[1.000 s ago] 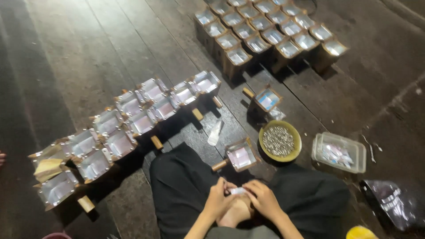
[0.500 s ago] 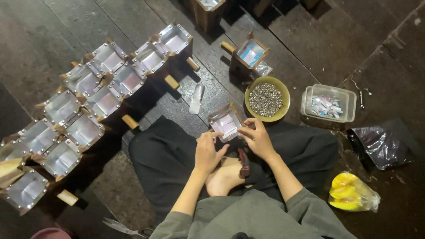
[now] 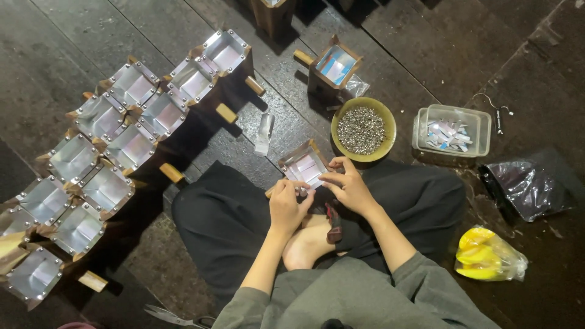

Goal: The person sits on the floor assembling small wooden boxes with metal plates. They place metal plates onto the box corners, insert small metal pins, and use a hammer to drive the pins into place. The person repeats this process for multiple boxes, moving completed units aside.

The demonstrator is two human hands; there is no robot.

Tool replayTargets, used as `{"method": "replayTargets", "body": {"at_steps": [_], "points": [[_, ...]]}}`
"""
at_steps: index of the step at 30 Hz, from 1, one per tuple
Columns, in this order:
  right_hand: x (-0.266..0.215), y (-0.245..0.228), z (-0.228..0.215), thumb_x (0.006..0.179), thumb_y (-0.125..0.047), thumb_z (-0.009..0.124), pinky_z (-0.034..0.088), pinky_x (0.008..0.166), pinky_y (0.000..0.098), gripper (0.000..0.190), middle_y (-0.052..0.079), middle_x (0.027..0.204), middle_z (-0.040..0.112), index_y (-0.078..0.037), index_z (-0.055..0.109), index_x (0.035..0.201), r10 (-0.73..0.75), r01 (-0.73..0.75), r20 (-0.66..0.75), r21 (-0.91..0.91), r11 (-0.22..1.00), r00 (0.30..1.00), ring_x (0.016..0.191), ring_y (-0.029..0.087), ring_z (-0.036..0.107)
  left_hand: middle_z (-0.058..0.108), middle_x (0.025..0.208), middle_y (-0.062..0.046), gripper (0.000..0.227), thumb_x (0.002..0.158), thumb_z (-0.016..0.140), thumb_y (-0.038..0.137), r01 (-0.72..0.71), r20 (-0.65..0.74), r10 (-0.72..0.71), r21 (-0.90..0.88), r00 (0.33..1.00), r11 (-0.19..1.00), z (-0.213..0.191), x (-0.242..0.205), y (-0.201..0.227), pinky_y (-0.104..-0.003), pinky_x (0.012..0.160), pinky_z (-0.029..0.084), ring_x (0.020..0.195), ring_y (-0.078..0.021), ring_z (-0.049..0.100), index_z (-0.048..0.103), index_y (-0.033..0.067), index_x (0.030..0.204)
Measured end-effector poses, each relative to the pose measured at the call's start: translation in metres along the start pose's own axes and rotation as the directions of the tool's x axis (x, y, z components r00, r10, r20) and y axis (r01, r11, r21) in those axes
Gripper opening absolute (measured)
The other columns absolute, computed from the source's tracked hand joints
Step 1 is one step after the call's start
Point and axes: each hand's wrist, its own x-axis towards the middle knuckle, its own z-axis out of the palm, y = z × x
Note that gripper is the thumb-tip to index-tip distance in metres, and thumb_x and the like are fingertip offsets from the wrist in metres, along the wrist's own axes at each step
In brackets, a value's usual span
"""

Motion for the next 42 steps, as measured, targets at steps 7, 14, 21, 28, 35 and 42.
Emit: {"method": "replayTargets", "body": {"at_steps": [7, 14, 21, 28, 35, 42], "points": [[-0.006, 0.013, 0.014, 0.082, -0.013, 0.085, 0.052, 0.1, 0.0418, 0.019, 0.006, 0.12, 0.059, -0.018, 0.082, 0.1, 0.073, -0.065, -0.058, 0.142, 0.988, 0.996, 0.111, 0.029, 0.067, 0.068, 0.08, 0.009, 0.029, 0.073, 0.087, 0.019, -0.027, -0.026, 0.027, 0.002, 0.999, 1.0, 0.004, 0.001, -0.003, -0.027, 0.065, 0.047, 0.069, -0.0143, 0.054, 0.059, 0.0165, 0.078], [-0.023, 0.019, 0.048, 0.081, -0.013, 0.084, 0.05, 0.106, 0.0446, 0.073, 0.019, 0.135, 0.048, -0.01, 0.046, 0.144, 0.477, -0.38, -0.052, 0.533, 0.756, 0.877, 0.125, 0.032, 0.058, 0.063, 0.075, 0.005, 0.031, 0.068, 0.088, 0.021, 0.009, -0.086, -0.008, 0.011, 0.996, 1.0, 0.015, -0.004, -0.002, -0.03, 0.064, 0.047, 0.067, -0.0179, 0.055, 0.06, 0.0166, 0.078], [-0.012, -0.032, 0.065, 0.086, -0.009, 0.077, 0.049, 0.106, 0.0487, 0.067, 0.026, 0.139, 0.048, -0.001, 0.04, 0.141, 0.761, -0.529, 0.009, 0.724, 0.442, 0.649, 0.128, 0.036, 0.053, 0.053, 0.068, 0.003, 0.029, 0.065, 0.085, 0.02, 0.045, -0.119, -0.036, 0.075, 0.992, 0.996, 0.022, -0.01, 0.0, -0.031, 0.061, 0.046, 0.061, -0.0199, 0.053, 0.059, 0.018, 0.076], [0.012, 0.019, 0.049, 0.073, -0.006, 0.086, 0.061, 0.084, 0.0358, 0.084, 0.02, 0.117, 0.052, -0.001, 0.05, 0.149, 0.776, -0.548, 0.054, 0.738, 0.393, 0.629, 0.099, 0.024, 0.058, 0.058, 0.064, 0.0, 0.031, 0.061, 0.085, 0.029, 0.199, -0.201, -0.158, 0.203, 0.967, 0.959, 0.058, -0.008, 0.01, -0.035, 0.056, 0.051, 0.056, -0.0254, 0.062, 0.06, 0.0216, 0.078], [0.022, 0.039, 0.036, 0.066, -0.005, 0.087, 0.049, 0.045, 0.0176, 0.078, 0.01, 0.087, 0.062, -0.008, 0.062, 0.139, 0.735, -0.614, 0.136, 0.66, 0.433, 0.664, 0.055, 0.009, 0.058, 0.073, 0.074, -0.002, 0.037, 0.074, 0.086, 0.034, 0.418, -0.007, -0.418, 0.041, 0.908, 0.908, 0.036, 0.003, 0.035, -0.041, 0.061, 0.056, 0.067, -0.0289, 0.072, 0.055, 0.0179, 0.085], [0.013, 0.05, 0.048, 0.064, -0.006, 0.09, 0.052, 0.067, 0.0243, 0.076, 0.012, 0.105, 0.067, -0.009, 0.066, 0.137, 0.732, -0.588, 0.109, 0.68, 0.438, 0.672, 0.078, 0.013, 0.062, 0.066, 0.081, -0.024, 0.021, 0.107, 0.044, 0.022, 0.457, 0.133, -0.439, -0.318, 0.889, 0.831, 0.028, 0.044, 0.02, -0.051, 0.072, 0.053, 0.082, -0.0478, 0.068, 0.055, 0.0056, 0.099]]}}
